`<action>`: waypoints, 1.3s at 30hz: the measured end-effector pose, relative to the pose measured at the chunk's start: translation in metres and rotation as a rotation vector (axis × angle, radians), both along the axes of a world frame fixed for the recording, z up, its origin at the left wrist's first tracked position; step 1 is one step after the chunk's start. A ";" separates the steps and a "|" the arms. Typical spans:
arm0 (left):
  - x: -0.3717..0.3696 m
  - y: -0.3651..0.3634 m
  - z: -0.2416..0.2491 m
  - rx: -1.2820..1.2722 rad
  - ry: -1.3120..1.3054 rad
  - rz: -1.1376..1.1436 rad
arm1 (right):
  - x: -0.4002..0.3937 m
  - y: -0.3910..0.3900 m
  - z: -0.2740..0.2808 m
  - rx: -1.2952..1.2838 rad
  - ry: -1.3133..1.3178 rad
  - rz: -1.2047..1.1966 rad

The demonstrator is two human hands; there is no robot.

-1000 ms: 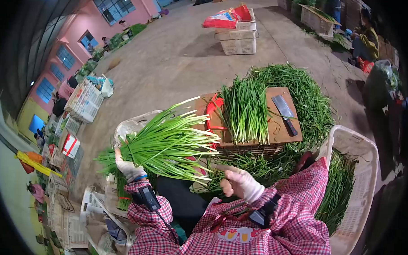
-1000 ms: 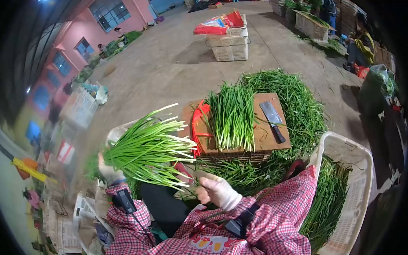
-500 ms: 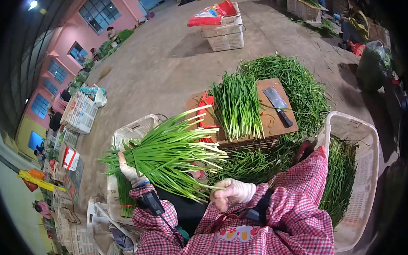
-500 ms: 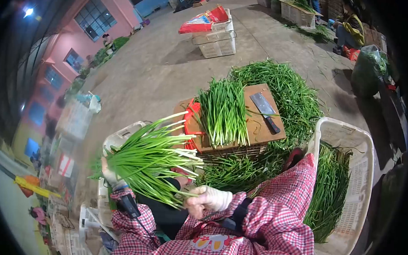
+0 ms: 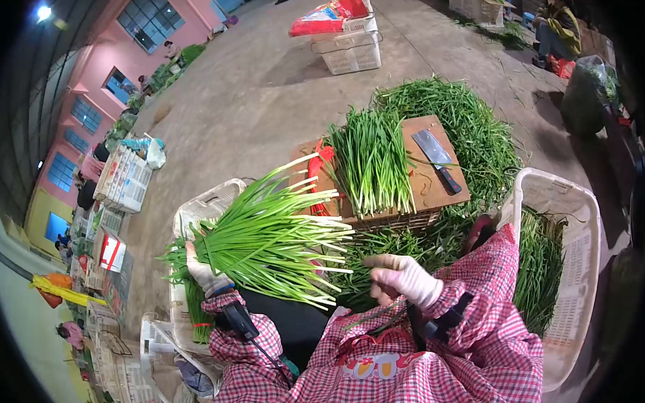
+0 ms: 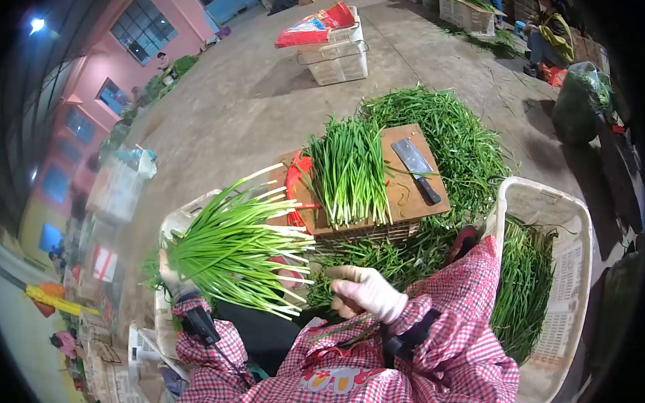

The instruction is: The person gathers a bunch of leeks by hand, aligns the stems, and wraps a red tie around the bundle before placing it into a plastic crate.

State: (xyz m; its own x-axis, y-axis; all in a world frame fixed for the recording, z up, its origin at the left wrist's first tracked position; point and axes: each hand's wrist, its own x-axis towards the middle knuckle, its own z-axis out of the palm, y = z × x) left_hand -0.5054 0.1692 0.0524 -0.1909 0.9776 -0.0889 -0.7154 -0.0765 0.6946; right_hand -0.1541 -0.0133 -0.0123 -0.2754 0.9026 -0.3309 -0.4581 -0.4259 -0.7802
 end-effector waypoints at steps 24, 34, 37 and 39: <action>0.040 -0.004 0.015 0.241 -0.140 -0.237 | -0.078 0.037 -0.029 0.196 0.410 -0.134; 0.053 -0.010 0.015 0.334 -0.197 -0.296 | -0.037 0.027 -0.023 0.423 0.208 0.330; 0.044 -0.005 0.017 0.341 -0.111 -0.247 | -0.011 0.016 -0.034 0.243 -0.047 0.531; 0.028 0.006 0.013 0.317 -0.195 -0.226 | 0.010 0.010 -0.048 0.336 -0.313 0.611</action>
